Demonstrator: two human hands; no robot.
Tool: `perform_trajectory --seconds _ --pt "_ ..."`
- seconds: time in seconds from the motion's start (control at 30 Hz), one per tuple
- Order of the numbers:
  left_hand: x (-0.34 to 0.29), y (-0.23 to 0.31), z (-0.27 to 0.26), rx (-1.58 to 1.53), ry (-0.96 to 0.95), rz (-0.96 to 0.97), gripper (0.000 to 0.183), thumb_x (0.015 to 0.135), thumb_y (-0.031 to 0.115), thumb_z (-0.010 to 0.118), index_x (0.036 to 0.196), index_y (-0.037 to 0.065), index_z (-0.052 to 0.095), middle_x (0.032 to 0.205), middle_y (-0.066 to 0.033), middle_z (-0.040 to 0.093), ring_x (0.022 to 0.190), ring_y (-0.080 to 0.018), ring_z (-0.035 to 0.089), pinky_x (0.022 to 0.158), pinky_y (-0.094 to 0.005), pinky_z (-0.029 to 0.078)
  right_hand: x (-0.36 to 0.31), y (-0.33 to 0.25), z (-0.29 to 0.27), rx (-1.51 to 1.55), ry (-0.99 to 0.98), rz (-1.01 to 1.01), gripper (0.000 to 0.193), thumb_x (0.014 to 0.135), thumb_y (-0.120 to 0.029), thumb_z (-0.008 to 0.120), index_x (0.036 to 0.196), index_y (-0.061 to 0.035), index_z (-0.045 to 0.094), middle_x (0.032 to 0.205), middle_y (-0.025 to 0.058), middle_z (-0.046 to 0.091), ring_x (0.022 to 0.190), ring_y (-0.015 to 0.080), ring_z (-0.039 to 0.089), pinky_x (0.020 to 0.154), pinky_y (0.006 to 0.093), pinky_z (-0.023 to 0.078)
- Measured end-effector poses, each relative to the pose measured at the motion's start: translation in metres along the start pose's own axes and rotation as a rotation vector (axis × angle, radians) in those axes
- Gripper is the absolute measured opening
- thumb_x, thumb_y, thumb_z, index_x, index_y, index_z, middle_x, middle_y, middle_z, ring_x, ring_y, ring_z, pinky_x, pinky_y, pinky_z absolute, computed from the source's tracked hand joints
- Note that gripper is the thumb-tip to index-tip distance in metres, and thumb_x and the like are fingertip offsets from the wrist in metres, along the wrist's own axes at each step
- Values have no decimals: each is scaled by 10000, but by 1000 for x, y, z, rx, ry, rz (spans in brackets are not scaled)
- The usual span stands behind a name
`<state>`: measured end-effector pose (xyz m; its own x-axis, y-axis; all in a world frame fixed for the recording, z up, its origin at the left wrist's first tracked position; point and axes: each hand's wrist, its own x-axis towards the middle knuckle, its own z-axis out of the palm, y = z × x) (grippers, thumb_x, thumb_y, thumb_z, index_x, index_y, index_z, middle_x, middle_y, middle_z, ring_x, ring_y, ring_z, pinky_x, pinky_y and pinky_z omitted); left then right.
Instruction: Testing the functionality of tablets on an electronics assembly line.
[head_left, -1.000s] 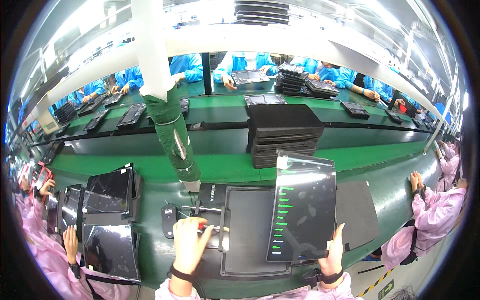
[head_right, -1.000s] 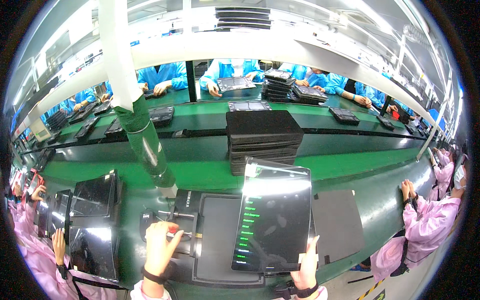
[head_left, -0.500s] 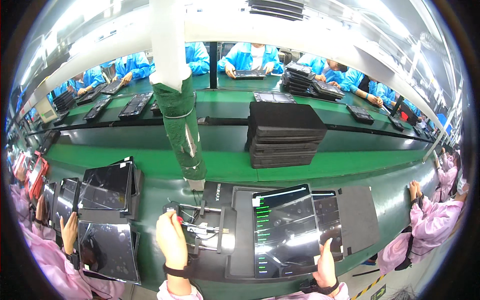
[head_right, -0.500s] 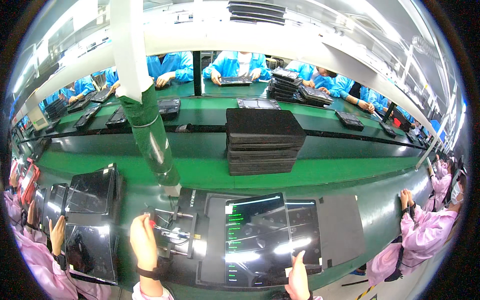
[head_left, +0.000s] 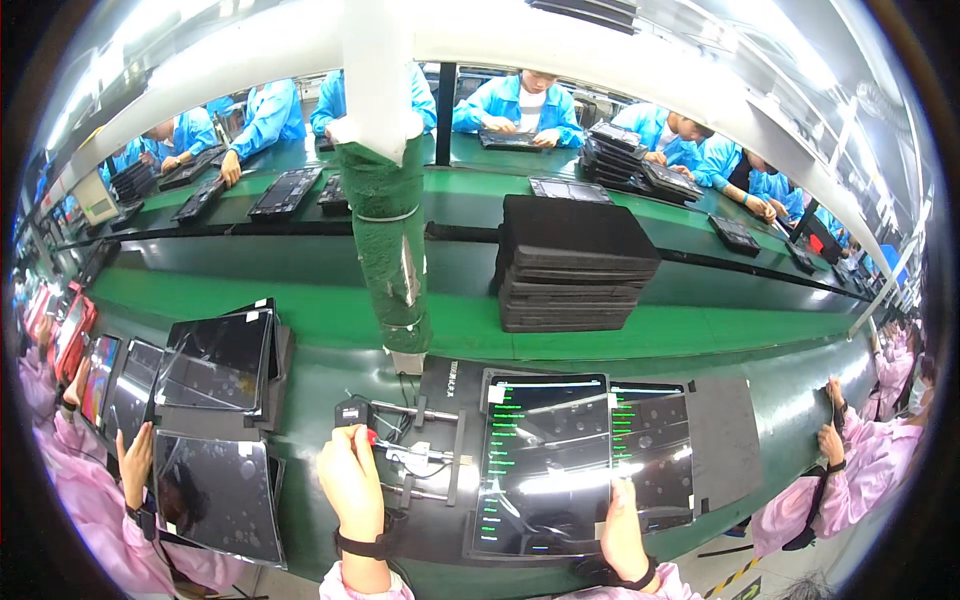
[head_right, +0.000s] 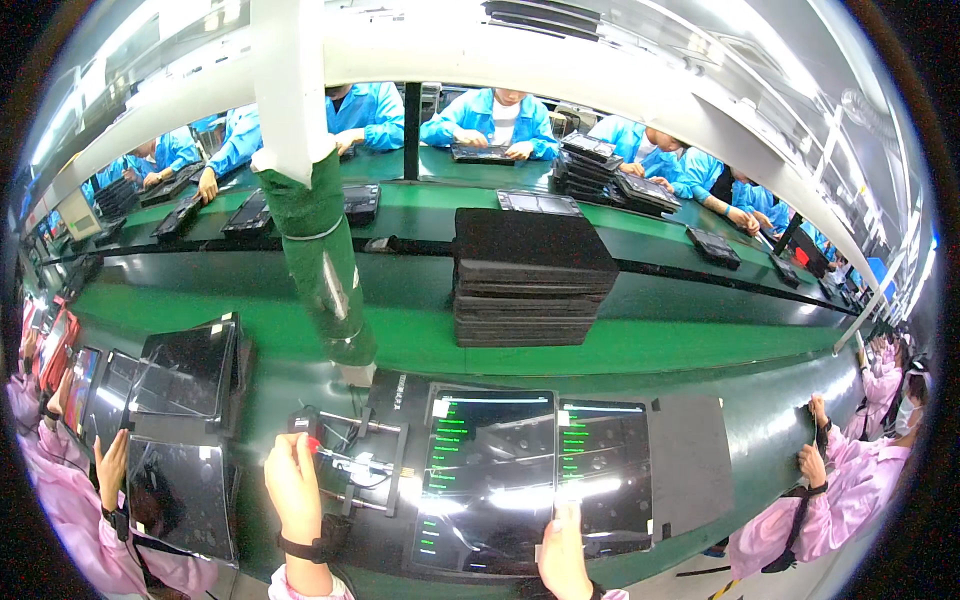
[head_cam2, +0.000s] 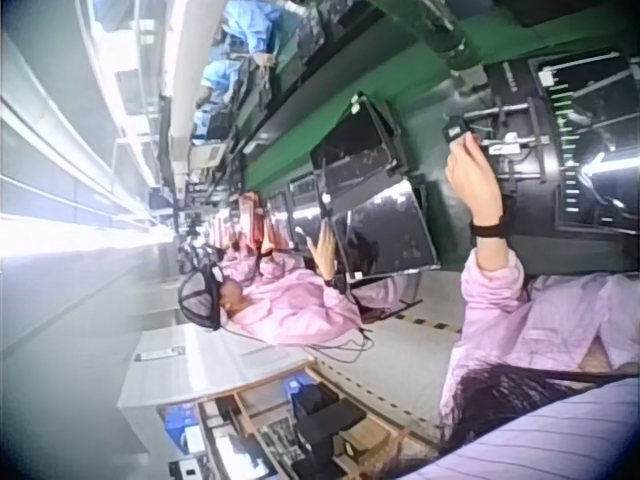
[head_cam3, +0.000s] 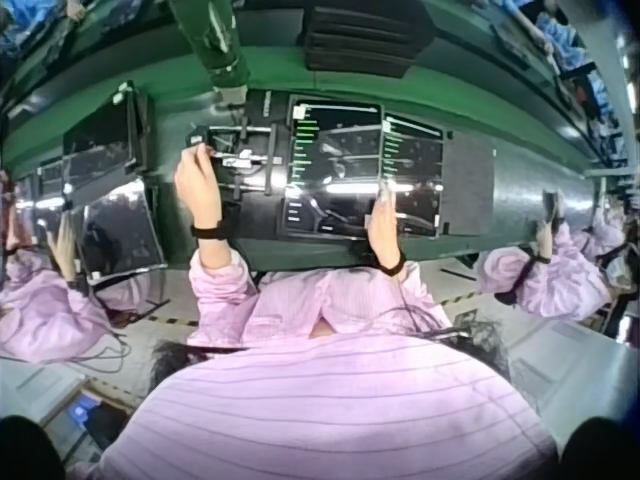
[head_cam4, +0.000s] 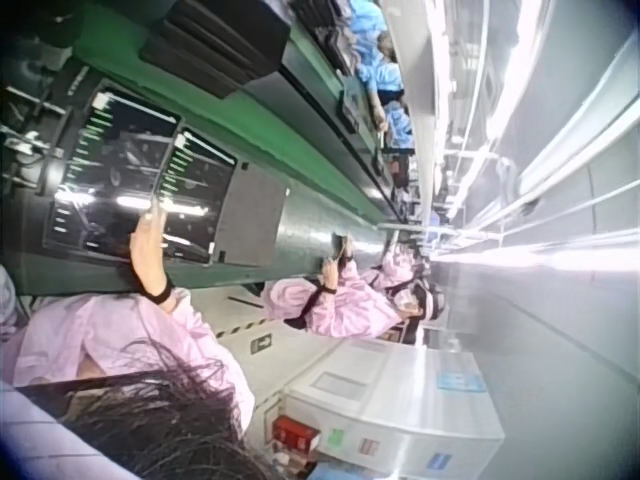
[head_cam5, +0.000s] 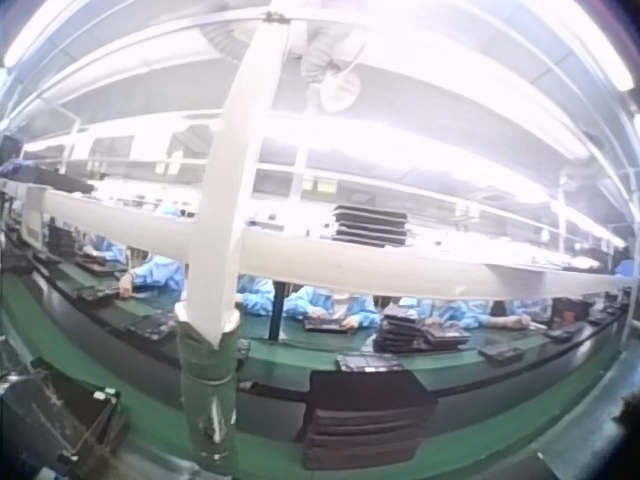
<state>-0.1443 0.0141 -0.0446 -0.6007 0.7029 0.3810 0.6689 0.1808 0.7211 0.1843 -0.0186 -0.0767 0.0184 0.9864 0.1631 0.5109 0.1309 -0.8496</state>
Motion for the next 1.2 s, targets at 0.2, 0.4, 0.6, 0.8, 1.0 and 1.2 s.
perform_trajectory --seconds 0.2,0.4,0.6,0.8,1.0,1.2 --pt "-2 0 -1 -41 12 -2 129 922 113 562 879 4 615 797 -133 635 745 -296 588 689 -389 450 22 -16 -22 -126 -141 45 540 1028 -335 236 1131 78 569 921 191 508 863 286 493 770 360 406" --pt "0 0 -5 -24 50 82 123 893 128 604 889 13 647 806 -122 643 753 -273 585 700 -365 450 29 -29 -21 -255 -230 89 405 984 -244 383 1071 95 587 902 292 581 895 451 562 811 443 444" --pt "-2 -1 -8 -65 61 41 139 870 140 643 934 23 684 795 -118 654 722 -250 587 691 -356 446 28 -42 -16 -366 -221 -12 398 954 -264 468 1103 93 560 880 277 571 871 448 568 766 453 456" --pt "-4 -1 -7 -14 61 63 165 859 142 663 974 31 703 777 -111 652 727 -241 579 689 -353 444 25 -43 -18 -423 -243 43 367 956 -225 468 1151 65 581 867 230 549 814 393 562 736 415 447" --pt "-5 -5 -5 67 101 119 165 833 121 685 962 23 713 753 -96 642 734 -249 570 720 -376 443 27 -55 -20 -443 -275 51 337 957 -231 473 1109 39 605 759 197 524 730 369 551 675 417 432" --pt "-3 1 0 69 -4 488 123 780 97 724 891 46 719 729 -59 624 740 -242 577 758 -389 453 30 -43 -21 -500 -302 19 346 950 -244 496 1096 50 603 764 204 540 728 377 557 671 422 442"
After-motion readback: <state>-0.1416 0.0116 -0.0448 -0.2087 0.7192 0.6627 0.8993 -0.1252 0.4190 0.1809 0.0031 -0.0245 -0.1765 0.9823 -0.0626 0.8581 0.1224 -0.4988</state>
